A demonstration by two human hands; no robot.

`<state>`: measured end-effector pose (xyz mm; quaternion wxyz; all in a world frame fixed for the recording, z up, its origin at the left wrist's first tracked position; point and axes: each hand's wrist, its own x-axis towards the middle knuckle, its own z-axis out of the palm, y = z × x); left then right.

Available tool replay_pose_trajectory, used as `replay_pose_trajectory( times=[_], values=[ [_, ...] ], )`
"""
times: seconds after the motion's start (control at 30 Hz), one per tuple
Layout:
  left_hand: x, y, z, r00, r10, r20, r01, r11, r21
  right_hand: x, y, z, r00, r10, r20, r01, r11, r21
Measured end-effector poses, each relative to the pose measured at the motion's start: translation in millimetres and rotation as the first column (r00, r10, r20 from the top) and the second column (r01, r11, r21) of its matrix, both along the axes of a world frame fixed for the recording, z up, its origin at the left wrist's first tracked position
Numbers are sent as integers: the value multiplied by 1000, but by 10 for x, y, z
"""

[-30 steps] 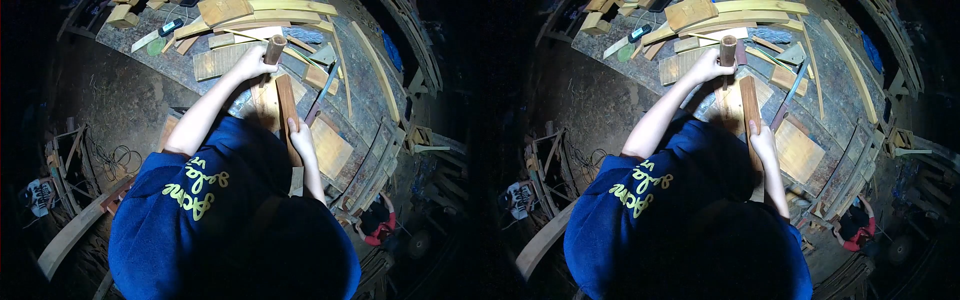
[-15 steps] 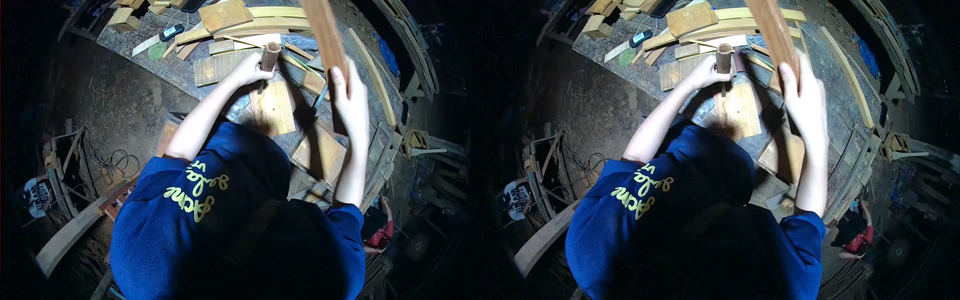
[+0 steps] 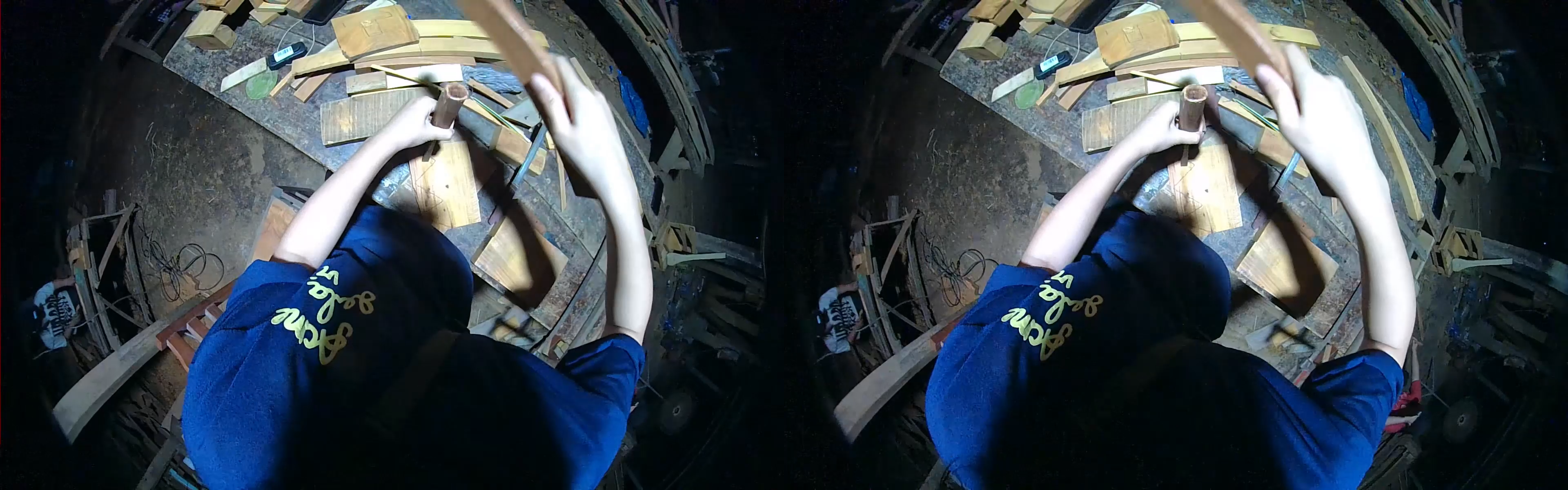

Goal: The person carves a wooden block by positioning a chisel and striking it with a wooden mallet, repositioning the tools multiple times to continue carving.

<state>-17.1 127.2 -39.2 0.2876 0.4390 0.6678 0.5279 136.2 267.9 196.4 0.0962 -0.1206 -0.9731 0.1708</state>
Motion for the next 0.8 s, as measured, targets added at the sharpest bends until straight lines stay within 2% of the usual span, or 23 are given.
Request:
replay_pose_trajectory(
  times=[0.03,0.07,0.13,0.17,0.2,0.27,0.3,0.33,0.4,0.43,0.47,0.5,0.53,0.57,0.6,0.63,0.67,0.73,0.77,0.8],
  values=[
    [0,-9,-14,1000,6,-6,-6,1000,-12,-17,16,-29,996,-35,-78,33,999,-17],
    [-4,-16,-23,1000,11,-13,-12,1000,-24,-32,40,-125,996,-33,-79,32,999,-17],
    [-8,-10,-4,999,9,-37,-11,999,-53,-39,75,-372,999,28,25,-26,996,-82],
    [-9,-7,10,998,5,-60,-10,996,-85,-26,40,-439,960,95,265,-100,995,5],
    [26,-31,58,998,1,-63,-6,996,-84,-30,-5,-484,982,127,143,-102,980,-170],
    [76,-77,167,999,28,-42,-28,1000,11,-119,112,-296,907,73,415,-99,994,41],
    [75,-88,148,1000,14,13,-14,1000,10,-136,178,-300,917,41,398,-49,999,8],
    [55,-85,0,1000,10,10,-10,1000,9,-131,166,-219,954,56,294,-28,995,-98],
    [-49,5,-253,999,-10,48,14,996,-88,-144,158,-152,999,-15,50,21,993,-118],
    [-29,-5,-226,995,-22,101,28,998,-53,-147,150,-108,999,-39,-35,32,983,-181],
    [-26,8,-182,998,-25,55,27,999,-46,-129,109,-109,986,-36,-161,5,982,-188],
    [-22,1,-146,990,-42,134,46,998,-31,-136,82,-165,981,-53,-185,12,976,-217],
    [-25,13,-134,995,-15,102,20,999,-48,-120,69,-129,994,-38,106,65,962,-265],
    [10,24,-66,999,35,1,-35,998,-48,-130,-1,-68,909,167,382,-143,986,-90],
    [-4,37,-133,998,1,56,-3,999,42,-86,33,-437,947,115,300,-64,982,-176],
    [70,27,67,999,28,21,-29,998,57,-74,11,-442,972,129,198,-116,990,-75],
    [87,30,94,998,43,48,-46,997,59,-127,-28,-194,931,91,352,-72,995,-67],
    [84,26,143,997,11,74,-10,1000,-21,-147,31,-172,980,68,186,-75,997,33],
    [66,31,118,998,-10,66,11,1000,-10,-162,60,-123,983,45,179,-54,998,45],
    [61,50,117,1000,11,30,-10,999,-38,-187,64,-11,996,6,92,-6,1000,1]
  ],
)
